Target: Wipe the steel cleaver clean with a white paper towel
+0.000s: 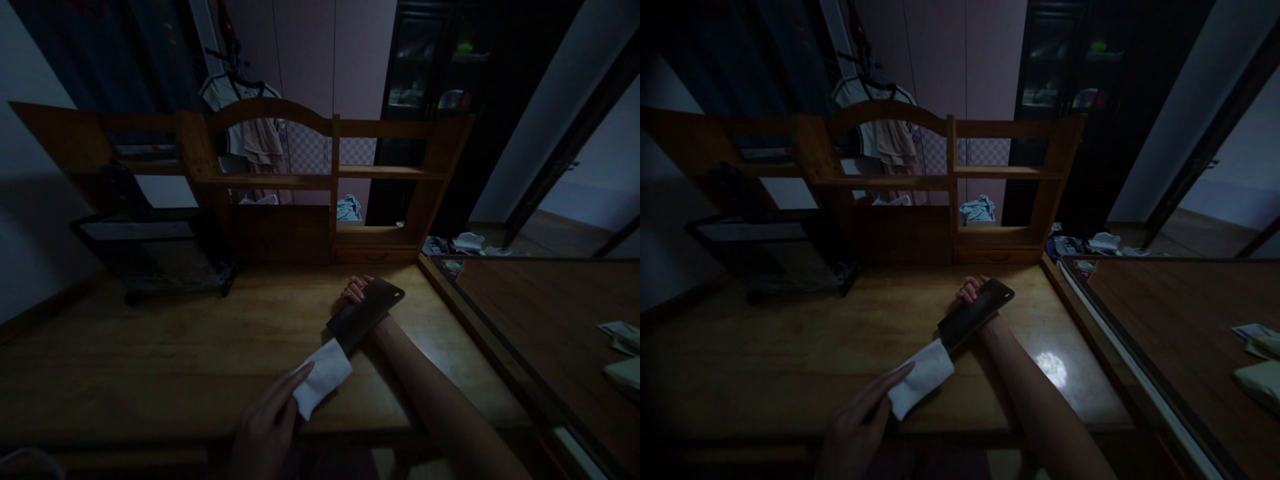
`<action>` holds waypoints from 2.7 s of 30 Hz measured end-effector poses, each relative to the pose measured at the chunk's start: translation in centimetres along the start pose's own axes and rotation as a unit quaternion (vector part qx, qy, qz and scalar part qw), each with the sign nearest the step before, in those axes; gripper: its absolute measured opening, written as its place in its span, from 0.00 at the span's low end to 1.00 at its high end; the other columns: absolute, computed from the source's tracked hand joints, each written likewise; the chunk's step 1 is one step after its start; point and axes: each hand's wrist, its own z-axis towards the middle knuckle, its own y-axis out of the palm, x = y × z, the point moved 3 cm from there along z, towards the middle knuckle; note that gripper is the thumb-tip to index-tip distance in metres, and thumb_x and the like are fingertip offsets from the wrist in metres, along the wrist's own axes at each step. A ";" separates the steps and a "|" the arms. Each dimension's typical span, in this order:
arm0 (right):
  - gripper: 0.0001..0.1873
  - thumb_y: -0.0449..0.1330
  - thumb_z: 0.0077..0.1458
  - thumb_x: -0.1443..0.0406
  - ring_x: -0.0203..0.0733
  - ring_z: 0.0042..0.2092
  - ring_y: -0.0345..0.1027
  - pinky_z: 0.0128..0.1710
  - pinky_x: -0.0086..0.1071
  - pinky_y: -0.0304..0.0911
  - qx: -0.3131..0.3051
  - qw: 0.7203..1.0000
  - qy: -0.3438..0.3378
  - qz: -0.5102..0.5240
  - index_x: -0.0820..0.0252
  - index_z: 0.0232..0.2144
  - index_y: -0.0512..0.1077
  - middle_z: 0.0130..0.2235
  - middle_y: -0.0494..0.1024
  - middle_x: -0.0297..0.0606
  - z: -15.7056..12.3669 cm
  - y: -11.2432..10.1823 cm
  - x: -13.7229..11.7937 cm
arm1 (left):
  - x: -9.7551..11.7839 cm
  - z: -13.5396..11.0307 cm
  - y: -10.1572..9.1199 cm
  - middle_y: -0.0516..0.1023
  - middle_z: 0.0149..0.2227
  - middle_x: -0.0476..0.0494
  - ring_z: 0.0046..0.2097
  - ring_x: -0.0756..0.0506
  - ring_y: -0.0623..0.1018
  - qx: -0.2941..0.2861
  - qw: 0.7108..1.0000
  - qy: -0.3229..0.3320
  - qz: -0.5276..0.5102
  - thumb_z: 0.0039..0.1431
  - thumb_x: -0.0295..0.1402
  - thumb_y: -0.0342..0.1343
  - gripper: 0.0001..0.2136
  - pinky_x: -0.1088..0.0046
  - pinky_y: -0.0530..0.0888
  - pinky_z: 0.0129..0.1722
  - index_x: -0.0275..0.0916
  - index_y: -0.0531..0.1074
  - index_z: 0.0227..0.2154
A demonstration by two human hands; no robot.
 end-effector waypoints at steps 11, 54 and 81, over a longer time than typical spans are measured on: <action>0.17 0.47 0.58 0.60 0.30 0.15 0.46 0.25 0.28 0.58 -0.002 1.000 -0.013 -0.006 0.58 0.21 0.66 0.13 0.52 0.22 0.5 -0.7 0.1 | -0.9 0.5 -0.1 0.76 0.53 0.52 0.54 0.49 0.75 -0.017 0.993 -0.094 -0.069 0.65 0.30 0.44 0.17 0.75 0.73 0.53 0.49 0.72 0.52; 0.15 0.52 0.56 0.60 0.31 0.16 0.43 0.24 0.29 0.57 0.011 0.999 -0.014 -0.030 0.56 0.19 0.62 0.14 0.51 0.23 0.3 -0.2 -0.1 | 1.8 2.6 1.5 0.71 0.58 0.50 0.61 0.43 0.68 -0.098 0.994 -0.024 -0.046 0.64 0.31 0.50 0.15 0.62 0.68 0.58 0.50 0.74 0.51; 0.14 0.52 0.55 0.60 0.32 0.16 0.43 0.24 0.30 0.57 0.007 0.999 -0.014 -0.034 0.55 0.19 0.61 0.14 0.50 0.23 0.4 -0.4 0.0 | 1.8 2.1 0.8 0.58 0.65 0.45 0.63 0.45 0.64 -0.143 0.975 0.119 0.123 0.67 0.28 0.43 0.27 0.67 0.67 0.59 0.45 0.45 0.67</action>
